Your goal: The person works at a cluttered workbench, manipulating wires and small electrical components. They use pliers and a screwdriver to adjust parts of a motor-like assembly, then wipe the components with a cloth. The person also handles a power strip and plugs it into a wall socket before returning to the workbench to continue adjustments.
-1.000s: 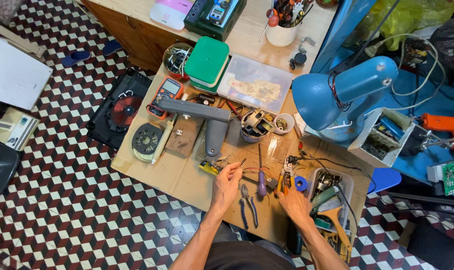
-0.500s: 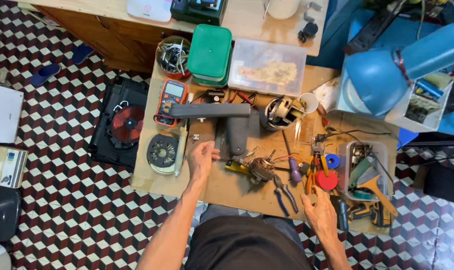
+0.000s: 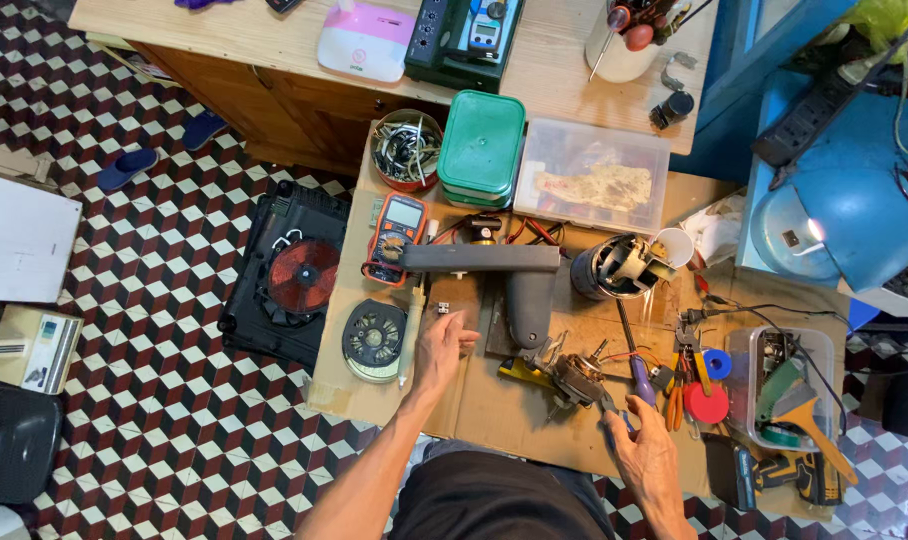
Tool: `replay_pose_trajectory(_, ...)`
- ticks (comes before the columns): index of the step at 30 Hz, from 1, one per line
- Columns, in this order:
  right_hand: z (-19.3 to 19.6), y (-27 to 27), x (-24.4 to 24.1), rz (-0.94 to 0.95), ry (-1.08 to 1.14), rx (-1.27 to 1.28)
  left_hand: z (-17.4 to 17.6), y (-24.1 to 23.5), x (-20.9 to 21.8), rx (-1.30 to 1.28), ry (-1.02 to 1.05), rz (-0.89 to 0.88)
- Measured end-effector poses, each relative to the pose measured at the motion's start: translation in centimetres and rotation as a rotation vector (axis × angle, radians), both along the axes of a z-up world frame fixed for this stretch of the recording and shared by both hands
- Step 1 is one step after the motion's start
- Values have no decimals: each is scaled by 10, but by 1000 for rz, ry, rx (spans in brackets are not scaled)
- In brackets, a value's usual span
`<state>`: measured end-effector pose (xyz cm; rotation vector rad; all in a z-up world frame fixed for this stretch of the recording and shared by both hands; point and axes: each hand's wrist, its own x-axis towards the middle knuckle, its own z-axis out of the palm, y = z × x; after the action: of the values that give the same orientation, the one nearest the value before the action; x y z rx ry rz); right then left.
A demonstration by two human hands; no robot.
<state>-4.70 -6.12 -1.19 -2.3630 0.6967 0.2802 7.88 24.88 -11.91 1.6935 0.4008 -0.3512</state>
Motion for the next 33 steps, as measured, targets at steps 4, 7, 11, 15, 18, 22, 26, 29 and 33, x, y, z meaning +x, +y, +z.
replay_pose_trajectory(4,7,10,15,-11,3,19,48,-5,24,-62,-21,-29)
replay_pose_trajectory(7,14,22,22,-37,-38,44,78,-21,48,-126,-43,-18)
replay_pose_trajectory(11,26,35,31,-68,-38,73,108,-44,74,-38,-71,-94)
replay_pose_trajectory(15,34,32,37,-205,-102,153,122,-76,86,-5,-137,-210)
replay_pose_trajectory(18,41,11,49,-412,-113,262,129,-99,80,13,-91,-276)
replay_pose_trajectory(22,31,-45,82,-371,-339,161,129,-118,58,-89,-70,-237)
replay_pose_trajectory(26,-7,-109,137,-26,-471,-121,128,-116,30,-56,-10,-164)
replay_pose_trajectory(29,-51,-152,182,252,-599,-424,124,-113,10,-14,59,-81)
replay_pose_trajectory(33,-105,-187,234,273,61,-533,119,-100,-12,35,168,38)
